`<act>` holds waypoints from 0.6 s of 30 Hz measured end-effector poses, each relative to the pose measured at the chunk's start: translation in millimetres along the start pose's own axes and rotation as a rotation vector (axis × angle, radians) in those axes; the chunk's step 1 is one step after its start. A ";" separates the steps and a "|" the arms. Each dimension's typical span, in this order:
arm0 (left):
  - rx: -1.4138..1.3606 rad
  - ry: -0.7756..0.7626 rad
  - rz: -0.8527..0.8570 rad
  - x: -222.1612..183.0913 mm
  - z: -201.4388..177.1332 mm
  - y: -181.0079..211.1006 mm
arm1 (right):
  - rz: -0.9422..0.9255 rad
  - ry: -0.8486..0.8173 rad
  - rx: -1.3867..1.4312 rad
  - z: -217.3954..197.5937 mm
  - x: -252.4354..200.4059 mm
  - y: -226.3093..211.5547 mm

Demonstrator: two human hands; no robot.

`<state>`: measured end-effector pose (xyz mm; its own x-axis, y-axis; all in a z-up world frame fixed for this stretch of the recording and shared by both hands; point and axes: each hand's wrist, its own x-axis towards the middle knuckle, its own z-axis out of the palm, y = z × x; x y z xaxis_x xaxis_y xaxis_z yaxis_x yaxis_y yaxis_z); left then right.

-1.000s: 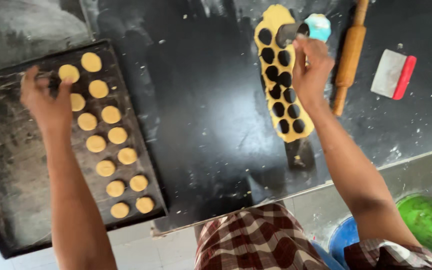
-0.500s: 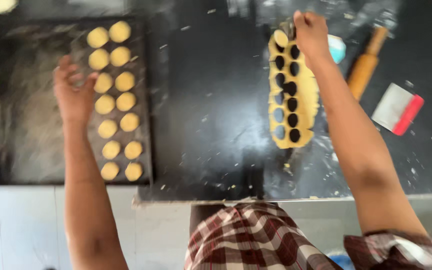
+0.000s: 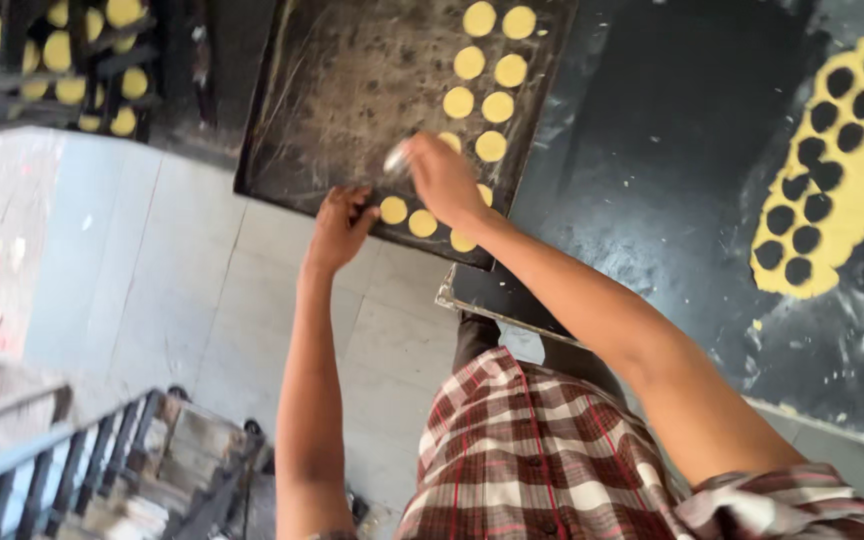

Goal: The person rolls out dough on a table using a rolling pin, cuts circular shapes from the dough with a metal cutter, and places them onto a baking tray.

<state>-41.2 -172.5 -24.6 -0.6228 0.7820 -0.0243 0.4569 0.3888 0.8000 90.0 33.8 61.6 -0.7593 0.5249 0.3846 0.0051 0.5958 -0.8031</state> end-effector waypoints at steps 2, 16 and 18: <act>0.135 0.031 0.163 6.3 10.7 5.2 | 0.182 0.083 -0.034 -39.1 -5.6 14.1; 0.300 0.170 0.184 2.2 45.4 114.2 | 0.350 0.433 -0.704 -439.5 -227.0 47.0; 0.116 0.166 0.163 8.5 79.7 159.9 | 0.311 0.382 -0.698 -464.2 -238.3 63.9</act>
<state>77.2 -64.9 55.3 -0.6261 0.7521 0.2058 0.6236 0.3245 0.7112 573.3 229.0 129.9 -0.3859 0.8210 0.4208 0.6722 0.5626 -0.4813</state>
